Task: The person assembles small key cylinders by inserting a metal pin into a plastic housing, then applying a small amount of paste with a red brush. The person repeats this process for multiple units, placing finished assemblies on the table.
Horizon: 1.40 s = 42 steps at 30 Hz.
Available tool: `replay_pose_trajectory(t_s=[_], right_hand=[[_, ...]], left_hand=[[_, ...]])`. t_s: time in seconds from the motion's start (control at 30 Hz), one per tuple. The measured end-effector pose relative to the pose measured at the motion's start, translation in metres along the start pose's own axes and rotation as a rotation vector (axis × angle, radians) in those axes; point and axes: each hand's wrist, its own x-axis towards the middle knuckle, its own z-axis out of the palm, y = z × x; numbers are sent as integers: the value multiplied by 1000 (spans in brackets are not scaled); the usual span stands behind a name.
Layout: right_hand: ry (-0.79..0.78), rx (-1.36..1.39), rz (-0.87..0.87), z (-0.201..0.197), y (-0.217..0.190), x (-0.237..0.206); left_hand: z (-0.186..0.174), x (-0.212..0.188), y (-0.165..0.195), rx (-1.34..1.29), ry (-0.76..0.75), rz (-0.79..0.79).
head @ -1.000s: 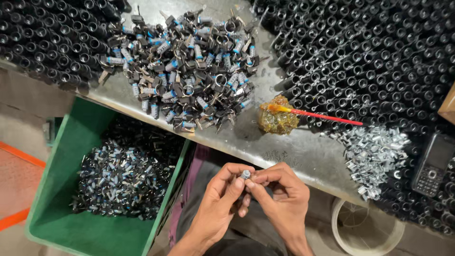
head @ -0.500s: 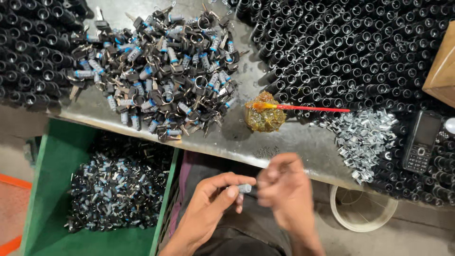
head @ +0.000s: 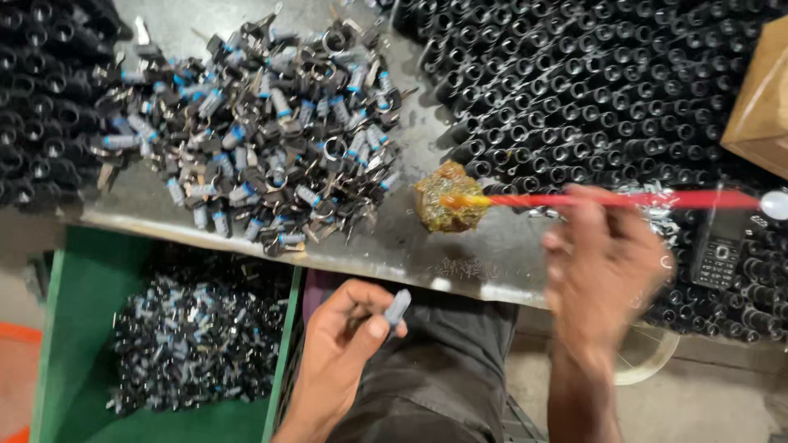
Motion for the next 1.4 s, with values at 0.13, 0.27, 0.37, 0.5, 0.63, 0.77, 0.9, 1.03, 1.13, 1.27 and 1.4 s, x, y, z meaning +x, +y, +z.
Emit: replay_pose_trajectory(t_s=[0.13,0.27,0.37,0.5,0.63,0.77,0.9,1.03,1.13,1.27,1.4], right_hand=[[-159,-151,-302,-14,-12,-18],[-130,37,-333,-19,8,-22],[-81,230,-228,-24,20,-32],[-35,161,-247,-14,31,-40],[-64,90,-280,-5,22,-36],[-317,-191,-71,-1,9,-17],[-520,-415,29,4,22,-28],[-569,-610,-317,5,49,-64],[-568,-683,-449,6,65,-78],[-575,-744,-565,14,77,-74],[-633,-818,-644,21,83,-64]], left_hand=[[13,26,-3,-72,40,-36],[15,58,-18,-350,6,-113],[10,65,-28,-440,5,-185],[19,61,-21,-508,-35,-223],[17,44,30,-565,-191,-153],[-33,6,101,1904,-34,580],[-36,18,99,1855,81,407],[7,107,39,1890,201,454],[16,147,11,1988,324,562],[1,133,27,1871,261,752],[-12,102,71,1352,48,988]])
